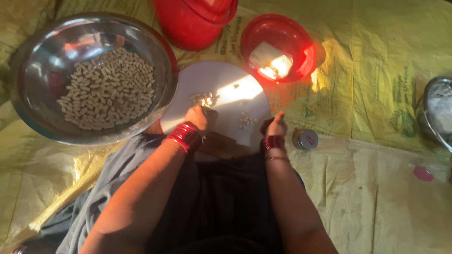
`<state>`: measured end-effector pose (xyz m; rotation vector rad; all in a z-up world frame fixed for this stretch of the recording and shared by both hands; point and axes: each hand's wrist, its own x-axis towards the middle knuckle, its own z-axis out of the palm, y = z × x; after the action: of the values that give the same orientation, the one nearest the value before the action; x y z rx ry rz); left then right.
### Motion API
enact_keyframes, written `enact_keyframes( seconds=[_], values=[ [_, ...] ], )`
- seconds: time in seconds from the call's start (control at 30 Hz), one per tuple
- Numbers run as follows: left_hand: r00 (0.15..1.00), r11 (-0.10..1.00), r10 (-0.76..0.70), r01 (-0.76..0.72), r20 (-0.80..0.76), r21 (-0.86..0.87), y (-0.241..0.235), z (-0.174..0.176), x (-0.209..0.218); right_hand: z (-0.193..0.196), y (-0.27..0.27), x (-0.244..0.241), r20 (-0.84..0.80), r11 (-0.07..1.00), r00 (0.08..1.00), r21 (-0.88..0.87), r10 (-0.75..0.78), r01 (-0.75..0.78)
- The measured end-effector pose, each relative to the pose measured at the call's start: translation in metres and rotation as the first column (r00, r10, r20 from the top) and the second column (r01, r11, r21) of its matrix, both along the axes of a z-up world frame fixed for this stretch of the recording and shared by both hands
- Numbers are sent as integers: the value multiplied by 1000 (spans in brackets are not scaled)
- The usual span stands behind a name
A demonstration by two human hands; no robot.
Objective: The person sits on the floor and peels small white root pieces by hand, removing the outer skin and placing the peeled pieces on a white plate. The person then gathers the peeled pieces from the plate and transfers them into a metal bowl.
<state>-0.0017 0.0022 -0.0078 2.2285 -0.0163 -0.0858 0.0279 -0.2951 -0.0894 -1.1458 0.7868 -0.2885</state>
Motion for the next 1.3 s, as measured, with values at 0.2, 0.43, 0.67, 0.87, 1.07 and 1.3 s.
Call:
enact_keyframes(
  seconds=[0.2,0.43,0.67,0.87,1.07,1.3],
  values=[
    [909,858,-405,342,96,382,-3,27,-6,-40,-20,16,83,911,991,-408,103,-60],
    [978,997,-66,59,-198,-41,5,35,-22,-36,1,-10,-91,474,951,-851,294,-227],
    [989,995,-55,43,-136,-94,6,28,-26,-39,9,-15,-78,568,935,-775,346,-275],
    [979,992,-123,119,-162,-33,1,27,-18,-12,29,-25,-64,410,954,-893,294,-187],
    [966,962,-242,252,-94,109,-6,-23,-13,51,103,-79,30,336,524,-798,851,-500],
    [910,913,-282,352,-302,206,-2,-36,-2,80,118,-101,-115,182,437,-793,892,-581]
  ],
)
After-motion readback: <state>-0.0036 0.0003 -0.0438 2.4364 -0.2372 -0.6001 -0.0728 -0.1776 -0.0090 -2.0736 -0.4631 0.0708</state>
